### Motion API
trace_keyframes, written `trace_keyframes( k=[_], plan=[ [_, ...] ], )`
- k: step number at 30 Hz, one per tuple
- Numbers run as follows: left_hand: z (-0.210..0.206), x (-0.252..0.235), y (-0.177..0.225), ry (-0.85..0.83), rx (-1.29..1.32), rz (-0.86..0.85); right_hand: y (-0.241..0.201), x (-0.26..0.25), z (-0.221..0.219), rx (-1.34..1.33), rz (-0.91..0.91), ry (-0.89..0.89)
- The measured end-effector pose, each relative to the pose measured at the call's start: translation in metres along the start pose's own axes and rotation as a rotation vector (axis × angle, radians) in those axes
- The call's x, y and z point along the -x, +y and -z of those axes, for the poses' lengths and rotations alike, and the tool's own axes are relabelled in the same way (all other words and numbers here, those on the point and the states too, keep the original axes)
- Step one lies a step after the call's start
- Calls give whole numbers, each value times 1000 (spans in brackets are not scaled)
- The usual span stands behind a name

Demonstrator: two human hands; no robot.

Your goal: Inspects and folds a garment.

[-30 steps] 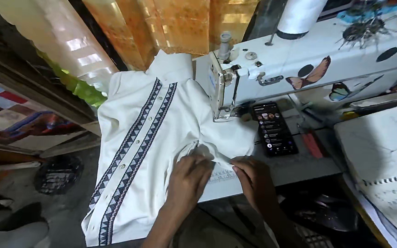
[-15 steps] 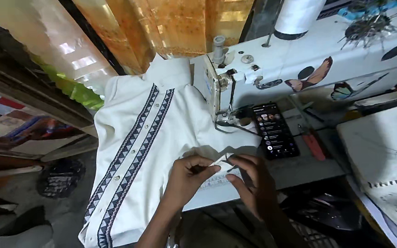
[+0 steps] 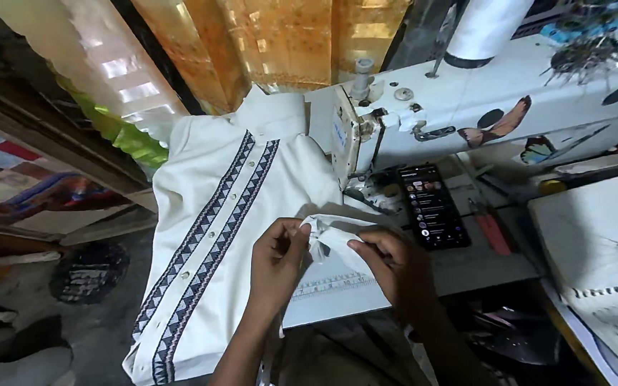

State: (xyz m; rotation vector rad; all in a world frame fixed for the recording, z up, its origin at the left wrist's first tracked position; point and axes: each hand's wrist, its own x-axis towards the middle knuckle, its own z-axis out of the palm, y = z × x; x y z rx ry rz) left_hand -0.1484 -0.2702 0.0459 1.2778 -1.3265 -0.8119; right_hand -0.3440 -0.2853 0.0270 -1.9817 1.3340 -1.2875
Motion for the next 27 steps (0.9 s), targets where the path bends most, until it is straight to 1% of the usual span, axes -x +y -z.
trace_keyframes(
  k=[3,5,9,11,13,16,23,27],
  plan=[
    [-2,-3,1,63,2,13,1,-7,4,42,-2,-31],
    [-3,-3,1,86,38,23,2,-10,5,21,-12,-53],
    [-2,0,-3,47,50,-33,-3,-18,8,-179,-171,-177],
    [1,1,-6,5,20,-98,-7,-23,8,-241,-195,-210],
    [4,0,-7,-7,-15,-130,-8,-26,8,-232,-150,-207],
    [5,-3,-3,-25,-48,-94,-8,-30,8,-197,-96,-177],
    [4,-7,-5,-91,-56,-80,-7,-35,13,-101,-92,-110],
    [4,-11,-7,-182,-53,-58,3,-35,8,-76,-76,-92]
  ],
)
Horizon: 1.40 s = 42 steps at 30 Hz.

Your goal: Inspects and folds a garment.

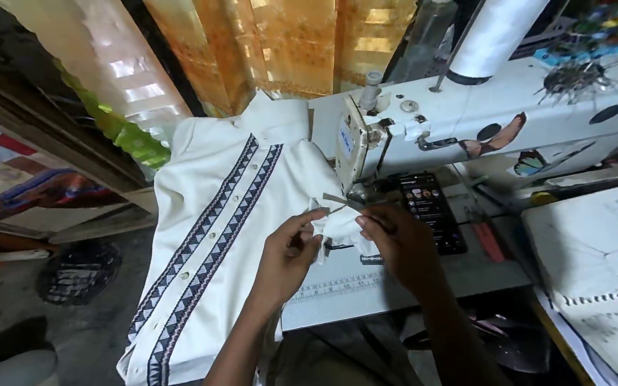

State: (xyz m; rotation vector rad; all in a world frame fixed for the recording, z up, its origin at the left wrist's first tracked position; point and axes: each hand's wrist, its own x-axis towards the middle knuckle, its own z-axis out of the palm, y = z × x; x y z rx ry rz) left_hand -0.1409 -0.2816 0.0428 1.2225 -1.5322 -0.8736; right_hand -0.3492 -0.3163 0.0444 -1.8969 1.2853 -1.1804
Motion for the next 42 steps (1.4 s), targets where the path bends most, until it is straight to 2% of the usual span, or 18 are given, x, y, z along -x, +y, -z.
trace_keyframes(
  k=[4,10,13,16,21,23,25,30,34,37,42],
  plan=[
    [3,-2,3,-52,4,58,0,0,0,7,-4,-7],
    [0,-10,6,81,-25,126,9,8,9,62,99,-71],
    [3,-16,8,119,-43,183,17,29,21,258,230,-91],
    [4,-17,8,136,-9,216,40,55,24,450,288,-151],
    [5,-15,6,116,20,191,60,102,11,529,357,-177],
    [5,-14,6,123,16,193,64,115,5,544,396,-122],
    [4,-15,7,136,25,197,67,124,0,489,437,-47],
    [3,-12,9,115,53,189,56,133,-4,288,504,-84],
    [1,-7,14,35,43,192,23,105,-6,13,294,-83],
    [-4,-4,15,38,71,203,-3,79,-16,-179,125,6],
    [-7,0,11,98,106,150,-26,51,-32,-405,27,74]
  ],
)
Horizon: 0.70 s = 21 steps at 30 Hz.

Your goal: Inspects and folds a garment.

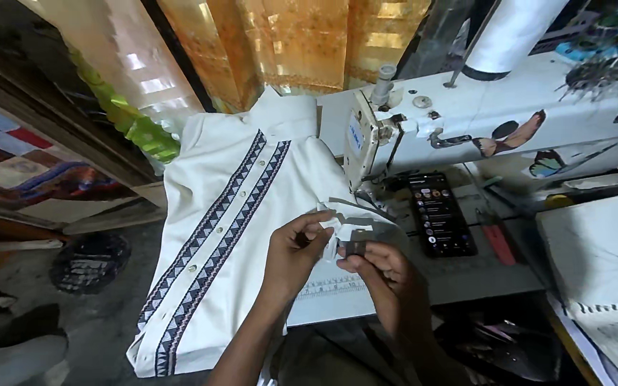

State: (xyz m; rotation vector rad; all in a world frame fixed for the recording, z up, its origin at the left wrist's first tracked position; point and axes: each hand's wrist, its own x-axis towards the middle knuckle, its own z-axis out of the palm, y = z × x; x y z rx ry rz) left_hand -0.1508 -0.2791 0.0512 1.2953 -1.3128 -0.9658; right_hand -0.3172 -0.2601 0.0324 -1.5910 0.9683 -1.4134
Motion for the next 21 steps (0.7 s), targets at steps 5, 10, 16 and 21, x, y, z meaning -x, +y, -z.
trace_keyframes(
  k=[5,10,16,21],
  plan=[
    [-5,4,-1,44,14,-28,-1,-8,-9,-57,-55,20],
    [-9,6,-5,96,48,-47,15,-11,-8,133,-65,51],
    [-16,11,-8,132,63,-79,25,-13,-4,161,-7,33],
    [-20,13,-10,158,40,-127,25,-15,-6,179,-36,49]
  ],
)
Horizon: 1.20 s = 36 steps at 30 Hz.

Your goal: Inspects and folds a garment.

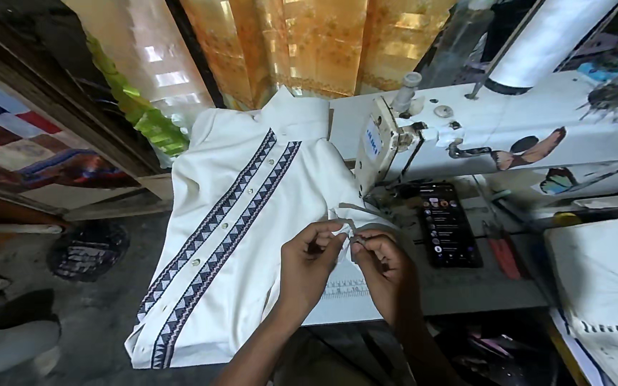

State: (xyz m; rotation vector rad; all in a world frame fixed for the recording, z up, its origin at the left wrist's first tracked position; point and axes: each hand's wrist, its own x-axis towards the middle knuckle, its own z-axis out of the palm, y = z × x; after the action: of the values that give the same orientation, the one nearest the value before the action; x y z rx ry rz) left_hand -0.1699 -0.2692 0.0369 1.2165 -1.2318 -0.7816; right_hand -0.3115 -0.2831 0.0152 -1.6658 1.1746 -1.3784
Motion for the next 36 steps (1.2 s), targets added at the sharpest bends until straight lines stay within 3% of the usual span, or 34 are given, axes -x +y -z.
trace_keyframes(
  k=[36],
  plan=[
    [-5,4,-11,-12,-169,-202,5,-9,2,50,9,24]
  ],
)
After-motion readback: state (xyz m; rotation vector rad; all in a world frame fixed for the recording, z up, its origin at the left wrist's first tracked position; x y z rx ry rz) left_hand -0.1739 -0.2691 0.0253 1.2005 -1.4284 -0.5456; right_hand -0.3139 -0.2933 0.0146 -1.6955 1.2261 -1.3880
